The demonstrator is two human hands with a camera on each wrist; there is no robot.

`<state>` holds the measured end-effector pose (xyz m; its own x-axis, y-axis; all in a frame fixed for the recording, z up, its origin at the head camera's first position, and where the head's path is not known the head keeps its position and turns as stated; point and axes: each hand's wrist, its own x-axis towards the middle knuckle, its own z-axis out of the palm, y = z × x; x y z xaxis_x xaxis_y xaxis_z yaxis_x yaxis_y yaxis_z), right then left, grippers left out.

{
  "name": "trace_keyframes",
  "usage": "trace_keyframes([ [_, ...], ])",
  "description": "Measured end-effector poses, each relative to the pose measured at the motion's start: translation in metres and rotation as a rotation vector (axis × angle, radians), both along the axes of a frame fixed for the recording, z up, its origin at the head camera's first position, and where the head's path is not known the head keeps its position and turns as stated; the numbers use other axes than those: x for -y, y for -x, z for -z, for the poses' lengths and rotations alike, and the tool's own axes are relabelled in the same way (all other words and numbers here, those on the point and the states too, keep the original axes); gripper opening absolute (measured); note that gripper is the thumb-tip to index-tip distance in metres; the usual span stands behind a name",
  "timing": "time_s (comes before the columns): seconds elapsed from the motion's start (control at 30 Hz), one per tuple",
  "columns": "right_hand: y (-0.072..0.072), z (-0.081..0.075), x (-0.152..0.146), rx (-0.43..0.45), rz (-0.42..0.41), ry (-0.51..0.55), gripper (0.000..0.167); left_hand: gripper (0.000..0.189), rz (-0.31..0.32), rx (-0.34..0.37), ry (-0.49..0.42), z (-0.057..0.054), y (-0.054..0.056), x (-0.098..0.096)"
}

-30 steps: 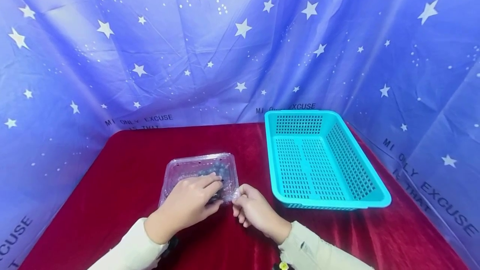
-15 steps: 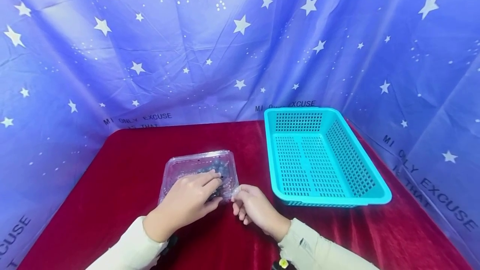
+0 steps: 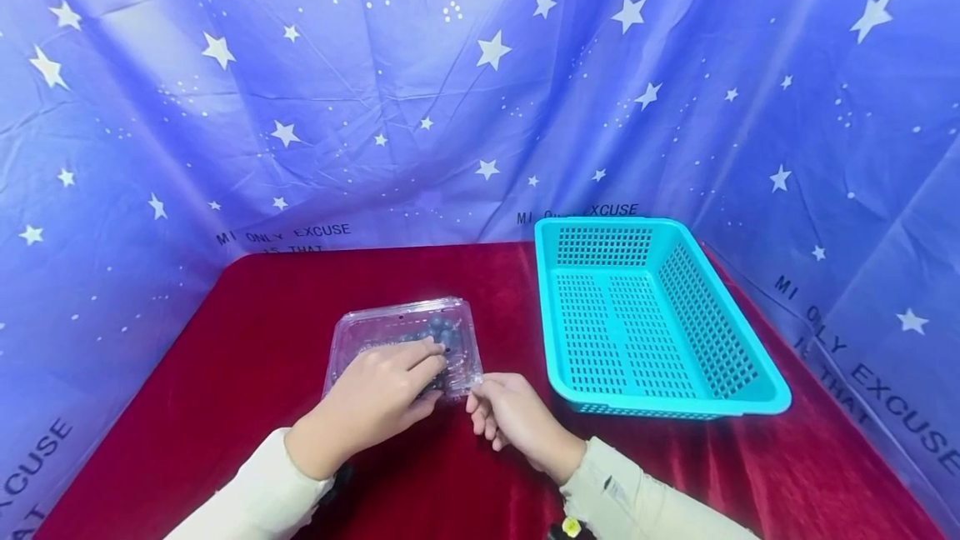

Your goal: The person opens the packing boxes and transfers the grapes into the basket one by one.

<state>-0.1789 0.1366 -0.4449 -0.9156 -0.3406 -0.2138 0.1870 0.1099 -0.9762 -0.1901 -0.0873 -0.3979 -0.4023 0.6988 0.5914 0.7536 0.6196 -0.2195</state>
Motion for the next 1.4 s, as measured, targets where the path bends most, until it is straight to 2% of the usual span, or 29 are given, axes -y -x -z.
trace_keyframes([
  [0.3, 0.001, 0.0, 0.0, 0.012, 0.015, -0.014, 0.027, 0.026, 0.04, -0.038, 0.014, 0.001, 0.0, 0.008],
  [0.57, -0.002, -0.003, -0.004, 0.004, 0.025, -0.027, 0.027, 0.028, 0.04, -0.037, 0.028, -0.001, -0.003, 0.012],
  [0.93, -0.008, -0.008, -0.007, -0.031, 0.012, -0.029, 0.026, 0.03, 0.057, -0.105, 0.036, -0.003, -0.006, 0.018],
  [1.17, -0.007, -0.005, -0.008, -0.05, 0.022, -0.04, 0.025, 0.033, 0.031, -0.079, 0.04, -0.001, -0.008, 0.027],
  [1.4, -0.008, -0.005, -0.01, -0.033, 0.033, -0.052, 0.025, 0.033, 0.035, -0.091, 0.039, 0.0, -0.011, 0.034],
])
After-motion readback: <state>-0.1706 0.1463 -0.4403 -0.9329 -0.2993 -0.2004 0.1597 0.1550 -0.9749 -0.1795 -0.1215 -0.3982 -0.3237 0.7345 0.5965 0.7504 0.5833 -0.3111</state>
